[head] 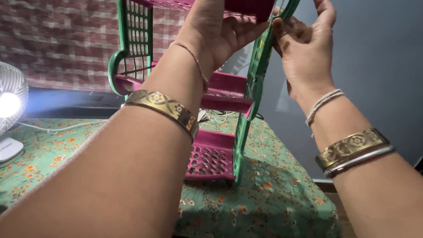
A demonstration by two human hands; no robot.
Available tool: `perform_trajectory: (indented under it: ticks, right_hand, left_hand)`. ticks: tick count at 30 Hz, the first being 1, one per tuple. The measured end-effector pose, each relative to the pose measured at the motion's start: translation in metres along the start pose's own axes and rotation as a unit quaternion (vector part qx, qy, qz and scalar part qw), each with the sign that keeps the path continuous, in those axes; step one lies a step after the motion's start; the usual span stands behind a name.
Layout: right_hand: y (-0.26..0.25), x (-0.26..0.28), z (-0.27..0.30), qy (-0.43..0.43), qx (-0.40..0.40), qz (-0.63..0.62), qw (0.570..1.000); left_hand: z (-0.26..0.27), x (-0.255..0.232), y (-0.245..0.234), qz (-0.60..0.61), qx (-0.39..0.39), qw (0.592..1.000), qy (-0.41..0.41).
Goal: The person assembles a three-tier plastic dish rack by inserting pink trays into green side frames, then repeatedly removes and reinserts the trays to check fit. The rack is handled on a table with a floral cloth.
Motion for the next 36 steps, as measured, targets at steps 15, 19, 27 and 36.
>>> perform_trajectory:
  ticks: [15,19,27,36]
  right_hand:
    - [0.010,0.012,-0.001,-0.002,0.022,0.067,0.998]
    - [0.015,0.015,0.001,0.020,0.009,0.089,0.996]
    - [0.026,0.029,0.000,0.050,0.041,0.073,0.995]
    - [0.028,0.054,-0.012,-0.037,0.017,0.218,0.975]
  left_hand:
    - [0.013,-0.016,0.012,0.008,-0.038,0.999,-0.003]
    - [0.017,-0.015,0.019,0.015,-0.036,0.999,-0.032]
    - [0.012,-0.005,0.014,-0.016,-0.081,0.996,-0.038]
    - [0.032,-0.020,0.019,-0.351,-0.230,0.907,-0.047]
Point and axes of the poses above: each hand's wrist, its own z-axis away from the middle knuckle, its own y-axis out of the palm, x = y × z, the point moved 8 cm from there along -z, towards the middle knuckle, and after that the axes turned 12 degrees about x, right-handed, at the moved point
